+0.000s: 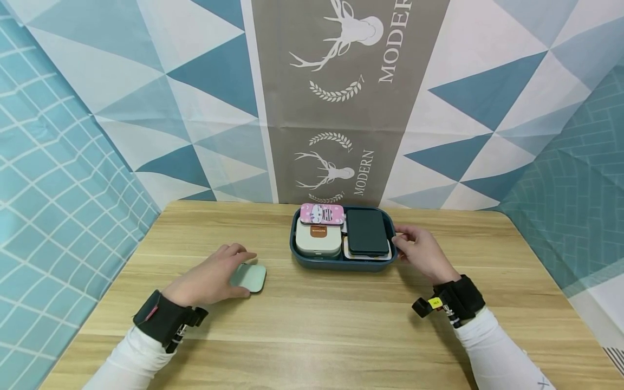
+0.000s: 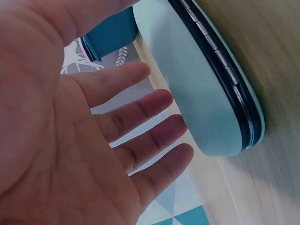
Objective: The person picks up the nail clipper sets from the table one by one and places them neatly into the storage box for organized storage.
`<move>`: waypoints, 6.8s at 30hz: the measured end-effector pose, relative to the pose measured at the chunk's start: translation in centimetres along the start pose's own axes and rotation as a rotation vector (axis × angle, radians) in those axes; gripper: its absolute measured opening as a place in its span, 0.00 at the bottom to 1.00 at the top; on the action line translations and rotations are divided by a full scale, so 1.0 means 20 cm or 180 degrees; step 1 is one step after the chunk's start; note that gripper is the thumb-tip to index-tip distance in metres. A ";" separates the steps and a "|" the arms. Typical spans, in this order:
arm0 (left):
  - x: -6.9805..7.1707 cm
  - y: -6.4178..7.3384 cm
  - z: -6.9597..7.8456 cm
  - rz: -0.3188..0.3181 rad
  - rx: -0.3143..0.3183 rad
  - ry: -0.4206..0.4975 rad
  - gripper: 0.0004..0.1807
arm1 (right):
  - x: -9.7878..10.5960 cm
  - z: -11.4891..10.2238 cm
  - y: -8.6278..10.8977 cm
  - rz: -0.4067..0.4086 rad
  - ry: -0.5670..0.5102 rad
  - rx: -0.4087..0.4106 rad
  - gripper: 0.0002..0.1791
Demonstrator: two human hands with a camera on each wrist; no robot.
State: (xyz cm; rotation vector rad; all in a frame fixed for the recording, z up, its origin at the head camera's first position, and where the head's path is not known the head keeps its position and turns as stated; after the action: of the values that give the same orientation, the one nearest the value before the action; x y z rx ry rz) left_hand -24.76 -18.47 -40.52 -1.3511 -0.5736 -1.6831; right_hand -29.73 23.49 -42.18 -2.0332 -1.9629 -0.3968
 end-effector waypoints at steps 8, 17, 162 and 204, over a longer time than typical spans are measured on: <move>-0.02 0.00 -0.01 -0.0004 -0.0006 0.0011 0.39 | 0.00 0.00 0.00 0.0010 0.0017 -0.0002 0.26; -0.02 0.01 -0.01 0.0006 -0.0021 0.0024 0.38 | 0.00 0.00 -0.01 0.0023 0.0036 -0.0004 0.26; 0.22 -0.03 0.14 0.0371 -0.0275 -0.0331 0.34 | 0.00 0.00 0.00 0.0003 0.0071 -0.0012 0.25; 0.28 -0.17 0.30 0.0535 -0.0551 -0.0408 0.32 | -0.01 0.00 -0.01 -0.0016 0.0054 0.0061 0.24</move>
State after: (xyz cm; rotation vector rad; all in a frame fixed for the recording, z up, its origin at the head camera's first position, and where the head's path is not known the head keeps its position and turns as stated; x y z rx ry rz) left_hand -24.56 -13.82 -32.91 -1.5948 -0.3812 -1.5455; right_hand -29.92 23.39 -42.19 -2.0071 -1.9548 -0.3938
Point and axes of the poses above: each hand's wrist, its own y-axis away from the middle knuckle, its own x-axis out of the back of the hand, z = x × y, the point moved 9 cm from there along -y, towards the middle knuckle, and after that the axes turned 10 degrees about z, right-handed, at the moved point
